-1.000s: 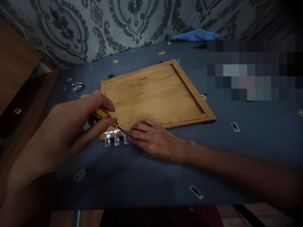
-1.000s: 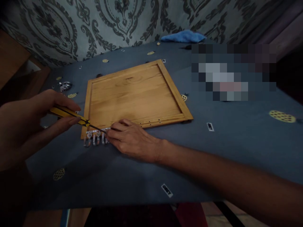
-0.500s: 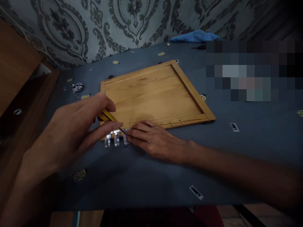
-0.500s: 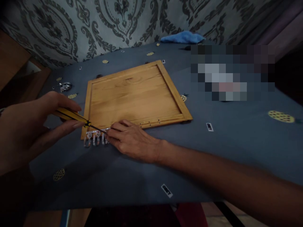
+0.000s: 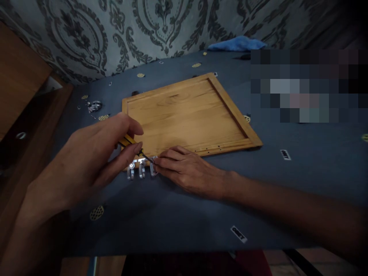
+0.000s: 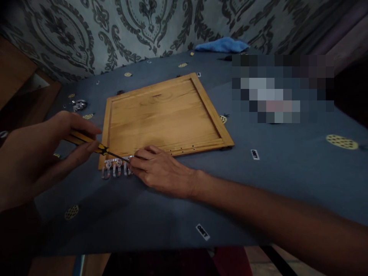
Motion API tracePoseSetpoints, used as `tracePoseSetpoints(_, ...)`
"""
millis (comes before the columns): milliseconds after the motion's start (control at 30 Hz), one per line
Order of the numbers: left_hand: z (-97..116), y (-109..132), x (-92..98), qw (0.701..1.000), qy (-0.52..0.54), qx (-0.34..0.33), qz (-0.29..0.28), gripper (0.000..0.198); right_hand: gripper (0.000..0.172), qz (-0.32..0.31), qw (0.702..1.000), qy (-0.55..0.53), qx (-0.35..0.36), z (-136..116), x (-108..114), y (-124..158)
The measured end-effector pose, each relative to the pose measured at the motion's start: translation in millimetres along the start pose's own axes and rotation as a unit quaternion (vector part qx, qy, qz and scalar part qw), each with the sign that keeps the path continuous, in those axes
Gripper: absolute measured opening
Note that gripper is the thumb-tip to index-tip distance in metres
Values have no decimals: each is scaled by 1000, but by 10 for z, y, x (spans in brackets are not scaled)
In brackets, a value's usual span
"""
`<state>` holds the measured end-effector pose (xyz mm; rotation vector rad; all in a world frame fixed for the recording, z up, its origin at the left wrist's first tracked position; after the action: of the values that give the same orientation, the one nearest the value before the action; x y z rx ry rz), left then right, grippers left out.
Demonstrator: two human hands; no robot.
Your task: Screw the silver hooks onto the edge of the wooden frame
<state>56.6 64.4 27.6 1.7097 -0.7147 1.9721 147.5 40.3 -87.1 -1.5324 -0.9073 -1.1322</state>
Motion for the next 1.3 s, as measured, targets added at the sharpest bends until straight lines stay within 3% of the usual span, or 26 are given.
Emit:
tracePoseSetpoints(233,50,-17,16,1000,-3,-17,17,12,36,-3,1000,-7,4,1,8,-1)
tracePoseSetpoints(400,-98,27,22,996,82,11,23,17,34,5,1000,1,5,-3,17,16)
tracePoseSetpoints(600,-293,60,-3,968,229,76,66,26,34,5,1000,8,7,-10,20,19)
tracePoseSetpoints(733,-245,32,16,975,204,59,58,17,32,2,1000,6,6,-5,15,14)
tracePoseSetpoints(933,-95,-4,-1,993,119,12,-15,17,31,12,1000,7,9,-2,25,16)
tracePoseSetpoints(1167,30,-24,44,999,37,-5,33,20,32,-12,1000,2,1,-4,-2,2)
tracePoseSetpoints(1300,-49,22,62,997,48,42,47,24,32,-8,1000,-4,3,-10,-3,9)
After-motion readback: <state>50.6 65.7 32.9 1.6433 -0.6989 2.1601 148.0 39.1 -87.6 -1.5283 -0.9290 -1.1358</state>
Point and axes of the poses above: each hand's wrist, its own y-axis away from the middle knuckle, its own x-axis out of the back of the hand, z = x × y, the point moved 9 cm from there along -y, towards the middle knuckle, and after that the axes turned 10 degrees about -z, right-handed, at the moved point
